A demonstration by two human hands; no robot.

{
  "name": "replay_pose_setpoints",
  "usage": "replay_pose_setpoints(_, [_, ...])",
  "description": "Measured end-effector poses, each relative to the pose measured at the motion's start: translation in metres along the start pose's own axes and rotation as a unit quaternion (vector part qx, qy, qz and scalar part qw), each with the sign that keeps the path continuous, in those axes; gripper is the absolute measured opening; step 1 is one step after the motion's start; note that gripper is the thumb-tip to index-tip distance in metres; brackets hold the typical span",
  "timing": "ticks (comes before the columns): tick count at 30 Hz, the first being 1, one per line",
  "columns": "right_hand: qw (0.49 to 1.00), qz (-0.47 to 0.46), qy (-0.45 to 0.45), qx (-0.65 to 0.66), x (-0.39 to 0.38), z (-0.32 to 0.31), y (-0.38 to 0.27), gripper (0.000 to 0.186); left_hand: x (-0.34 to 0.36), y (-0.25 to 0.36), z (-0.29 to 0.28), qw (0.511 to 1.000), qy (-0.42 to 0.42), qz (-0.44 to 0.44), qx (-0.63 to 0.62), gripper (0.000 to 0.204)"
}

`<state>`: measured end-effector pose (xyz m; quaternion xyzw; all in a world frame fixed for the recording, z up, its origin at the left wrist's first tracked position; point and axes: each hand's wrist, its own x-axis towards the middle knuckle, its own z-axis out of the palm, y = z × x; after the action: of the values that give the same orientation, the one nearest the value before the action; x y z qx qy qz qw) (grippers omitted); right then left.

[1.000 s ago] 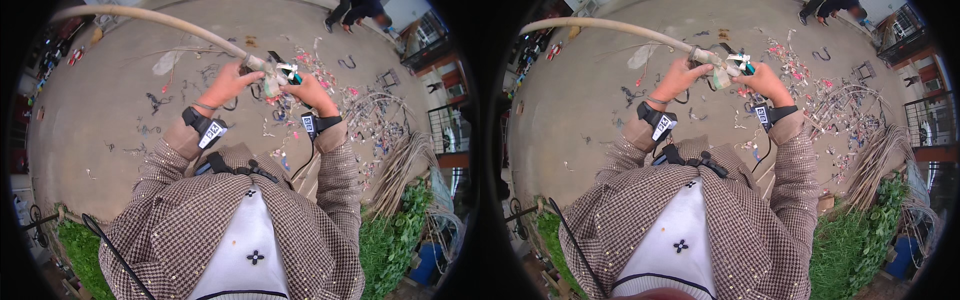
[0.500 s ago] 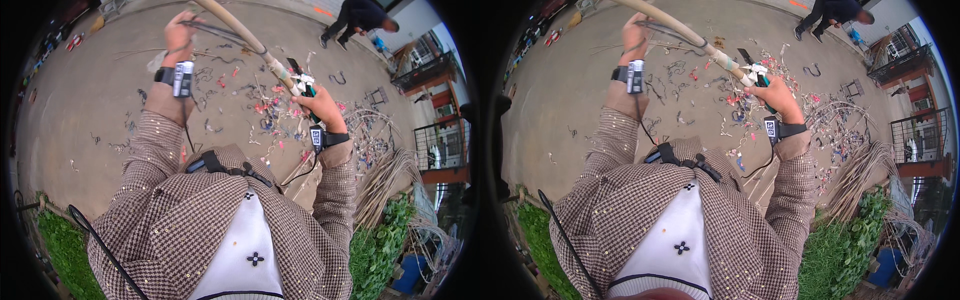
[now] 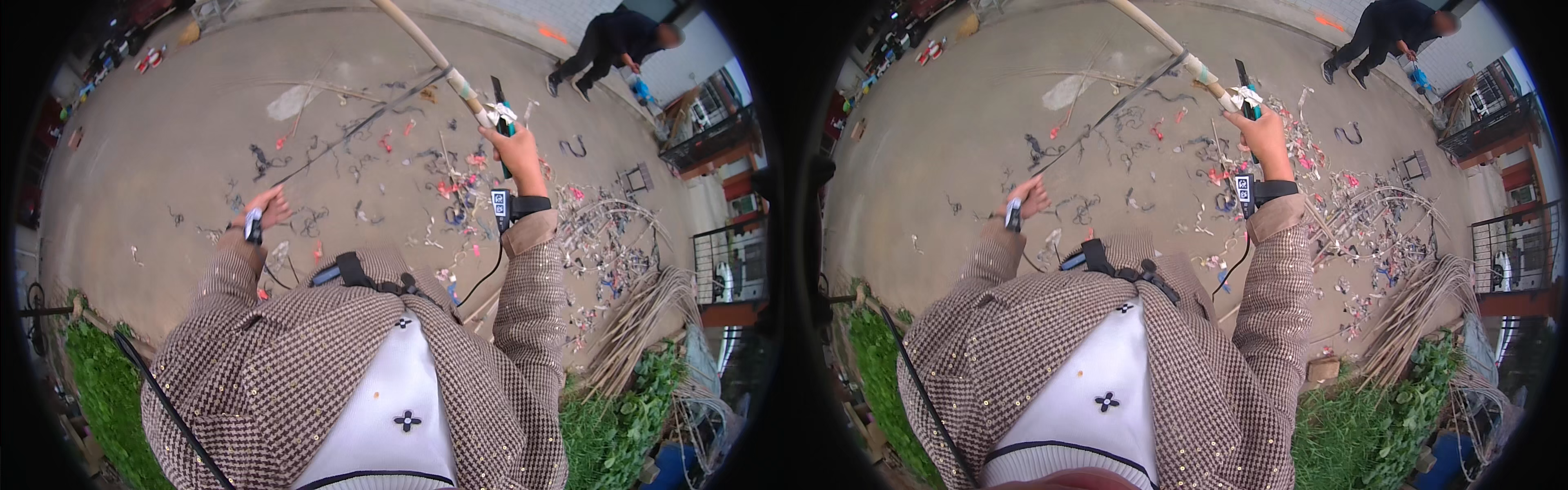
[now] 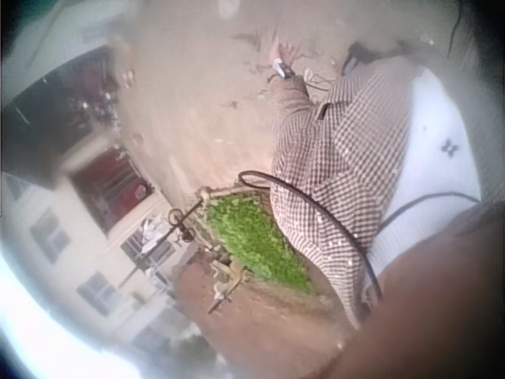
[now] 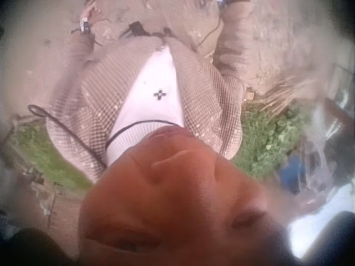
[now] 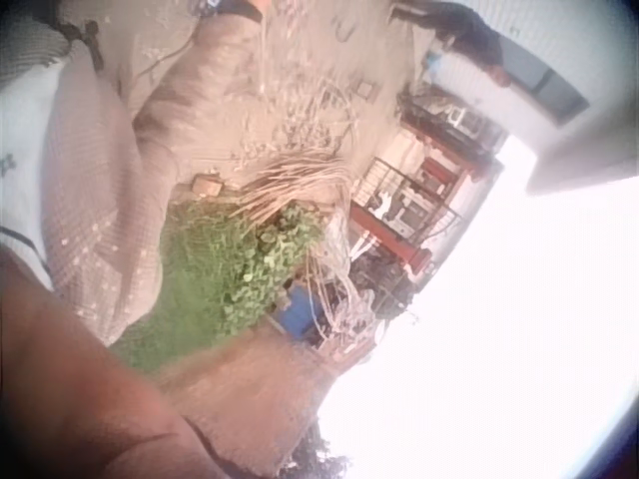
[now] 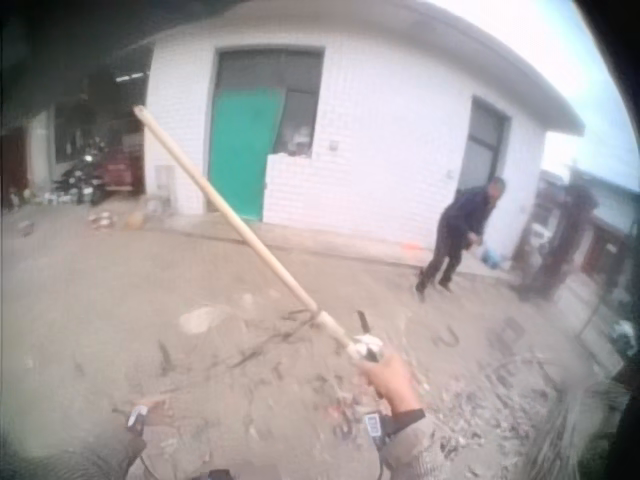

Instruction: The person uses a knife to strip the outer layer from bamboo poles, rotating the poles and peeling away the material. The person occasionally picks up new poles from the ground and continues the stripping process.

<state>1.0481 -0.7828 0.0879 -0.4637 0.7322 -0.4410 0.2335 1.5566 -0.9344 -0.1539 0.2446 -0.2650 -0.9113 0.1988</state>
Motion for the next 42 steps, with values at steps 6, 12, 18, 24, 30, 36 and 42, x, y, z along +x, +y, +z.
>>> replay_pose_setpoints(6, [0.999,-0.011,0.017,-0.025,0.032,0.009,0.008,0.035,-0.196,-0.069,-0.126,0.780,0.562,0.260,-0.095,0.012])
replay_pose_setpoints(12, [0.996,-0.004,-0.052,-0.070,0.049,0.020,0.024,0.033,-0.072,-0.096,0.007,0.897,0.371,-0.189,0.150,0.025])
replay_pose_setpoints(18, [0.997,-0.003,-0.034,-0.076,0.046,0.024,0.022,0.034,0.048,0.014,0.106,0.917,0.289,-0.007,0.276,0.039])
replay_pose_setpoints(24, [0.982,-0.082,0.023,-0.169,0.041,0.022,0.022,0.039,0.040,-0.033,0.142,0.342,-0.064,-0.290,0.891,0.024])
replay_pose_setpoints(30, [0.995,0.028,-0.078,-0.054,0.039,0.017,0.025,0.035,0.145,0.048,0.320,0.254,0.035,0.556,0.791,0.019])
replay_pose_setpoints(36, [0.993,0.037,-0.108,0.033,0.037,0.014,0.029,0.029,0.149,0.095,0.398,0.026,-0.085,0.466,0.880,0.024])
replay_pose_setpoints(42, [0.993,0.033,-0.097,0.066,0.035,0.014,0.036,0.027,0.167,0.106,0.396,0.101,-0.160,0.434,0.881,0.011])
